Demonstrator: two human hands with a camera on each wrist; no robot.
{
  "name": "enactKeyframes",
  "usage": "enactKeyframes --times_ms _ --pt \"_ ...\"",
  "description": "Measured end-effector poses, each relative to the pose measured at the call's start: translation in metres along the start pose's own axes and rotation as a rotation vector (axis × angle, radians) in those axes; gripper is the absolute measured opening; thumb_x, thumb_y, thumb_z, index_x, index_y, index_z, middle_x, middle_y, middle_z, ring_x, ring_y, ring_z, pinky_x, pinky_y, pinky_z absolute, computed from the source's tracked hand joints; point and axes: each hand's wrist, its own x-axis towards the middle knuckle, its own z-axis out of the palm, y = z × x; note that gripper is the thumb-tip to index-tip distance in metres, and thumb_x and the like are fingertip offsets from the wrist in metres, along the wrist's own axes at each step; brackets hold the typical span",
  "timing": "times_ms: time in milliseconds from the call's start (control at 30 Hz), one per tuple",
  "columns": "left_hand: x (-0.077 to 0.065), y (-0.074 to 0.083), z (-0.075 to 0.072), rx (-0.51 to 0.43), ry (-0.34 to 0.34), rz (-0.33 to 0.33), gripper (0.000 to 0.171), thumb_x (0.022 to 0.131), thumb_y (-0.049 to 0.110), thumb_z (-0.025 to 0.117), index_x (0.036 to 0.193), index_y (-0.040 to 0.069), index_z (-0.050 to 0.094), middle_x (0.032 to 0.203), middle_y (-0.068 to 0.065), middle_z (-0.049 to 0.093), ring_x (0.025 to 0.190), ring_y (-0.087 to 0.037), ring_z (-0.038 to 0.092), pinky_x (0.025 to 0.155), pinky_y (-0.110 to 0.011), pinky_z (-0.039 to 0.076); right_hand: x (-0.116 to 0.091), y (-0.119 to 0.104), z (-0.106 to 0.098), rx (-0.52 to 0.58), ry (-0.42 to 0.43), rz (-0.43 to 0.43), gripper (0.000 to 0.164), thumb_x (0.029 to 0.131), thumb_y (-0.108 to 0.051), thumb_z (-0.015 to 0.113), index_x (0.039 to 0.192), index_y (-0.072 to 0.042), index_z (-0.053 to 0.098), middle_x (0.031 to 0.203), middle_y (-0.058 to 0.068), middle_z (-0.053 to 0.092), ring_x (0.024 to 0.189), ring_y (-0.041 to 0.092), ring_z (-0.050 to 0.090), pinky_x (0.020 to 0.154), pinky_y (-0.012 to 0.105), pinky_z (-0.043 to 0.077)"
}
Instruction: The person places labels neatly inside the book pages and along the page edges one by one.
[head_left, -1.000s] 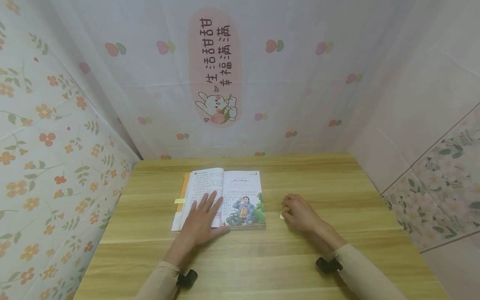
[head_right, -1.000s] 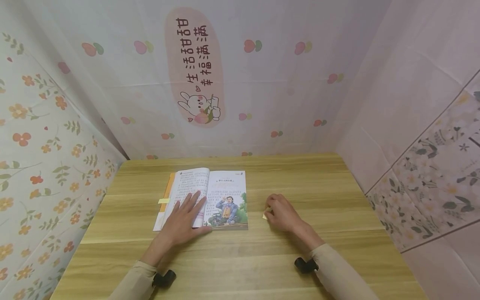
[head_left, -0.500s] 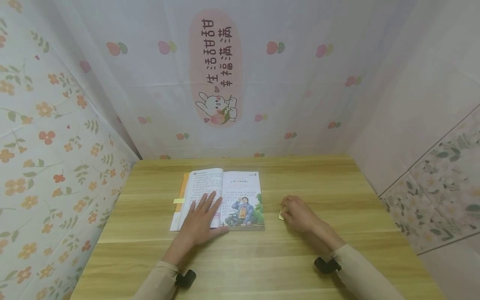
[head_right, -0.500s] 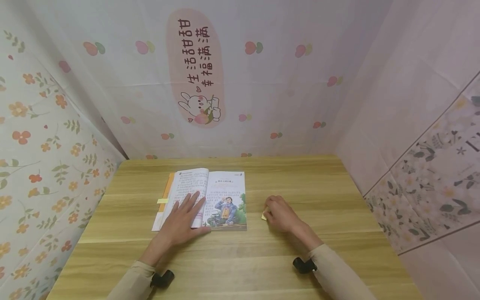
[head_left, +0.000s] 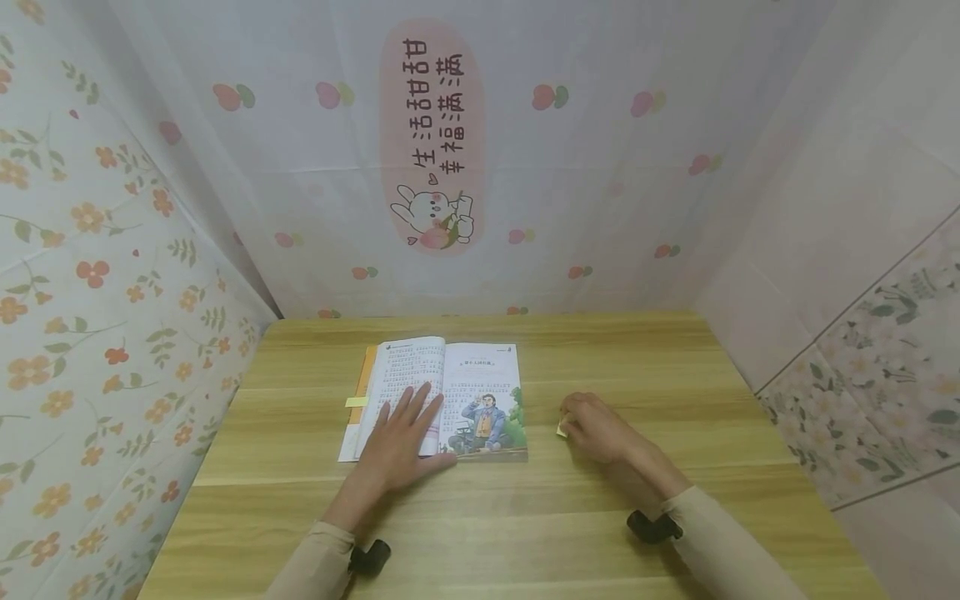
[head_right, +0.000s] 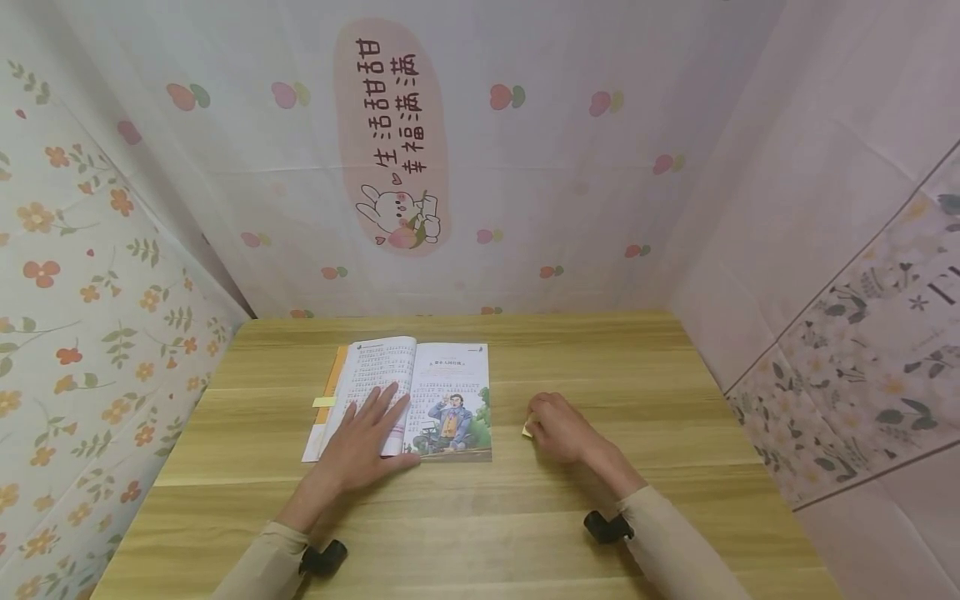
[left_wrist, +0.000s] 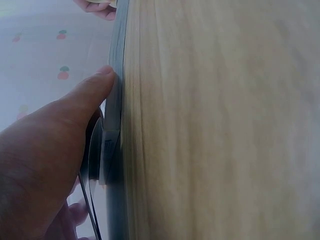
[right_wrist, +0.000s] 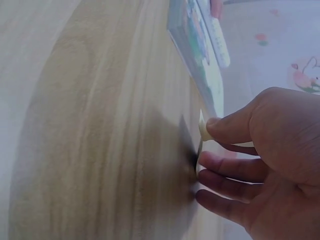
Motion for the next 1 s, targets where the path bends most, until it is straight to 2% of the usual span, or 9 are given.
enactKeyframes --times_ms 133,500,600,733,833,1000 --pt "0.000 0.000 -0.001 0.002 -0.007 0.008 0.106 0.098 0.077 0.069 0.180 0.021 0.031 0.192 -0.011 0.018 0.178 -0.044 0.018 0.139 -0.077 0.021 0.001 -0.001 -0.004 -0.003 -0.027 -0.019 0.024 0.103 0.004 0.068 0.088 -0.004 0.084 0.103 0.009 0.079 0.106 0.032 0.076 0.106 0.062 0.060" --pt "-0.001 -0.001 0.000 0.014 -0.010 0.012 0.107 0.099 0.079 0.067 0.181 0.022 0.029 0.192 -0.010 0.017 0.178 -0.044 0.018 0.139 -0.077 0.020 0.003 -0.005 -0.009 0.027 -0.059 -0.017 0.031 0.102 0.006 0.066 0.077 -0.004 0.080 0.108 0.015 0.081 0.112 0.038 0.078 0.112 0.069 0.057" --pt "-0.001 -0.001 0.000 0.012 -0.012 0.009 0.107 0.098 0.079 0.068 0.181 0.022 0.030 0.192 -0.011 0.017 0.177 -0.044 0.019 0.139 -0.077 0.020 0.003 -0.006 -0.011 0.048 -0.071 0.005 0.023 0.102 0.004 0.066 0.084 -0.002 0.078 0.109 0.016 0.081 0.109 0.036 0.078 0.107 0.064 0.062" --pt "-0.001 -0.001 0.000 0.008 -0.012 0.003 0.108 0.098 0.079 0.069 0.181 0.022 0.030 0.192 -0.011 0.017 0.177 -0.044 0.019 0.139 -0.076 0.020 0.003 -0.007 -0.014 0.077 -0.089 0.046 0.010 0.103 0.001 0.067 0.101 0.000 0.076 0.105 0.009 0.079 0.102 0.024 0.075 0.097 0.052 0.066" --pt "-0.001 -0.001 0.000 0.007 -0.008 0.001 0.108 0.098 0.078 0.069 0.181 0.021 0.030 0.191 -0.010 0.018 0.177 -0.044 0.020 0.140 -0.076 0.021 0.003 -0.007 -0.015 0.081 -0.102 0.065 0.008 0.103 -0.001 0.067 0.104 -0.001 0.075 0.102 0.004 0.077 0.099 0.017 0.072 0.095 0.048 0.065" --pt "-0.001 -0.001 0.000 0.005 -0.004 0.004 0.107 0.098 0.078 0.069 0.180 0.021 0.031 0.192 -0.010 0.017 0.177 -0.044 0.019 0.140 -0.076 0.020 0.003 -0.006 -0.017 0.097 -0.130 0.095 0.008 0.104 -0.004 0.067 0.107 -0.003 0.074 0.102 0.002 0.076 0.100 0.016 0.071 0.095 0.048 0.063"
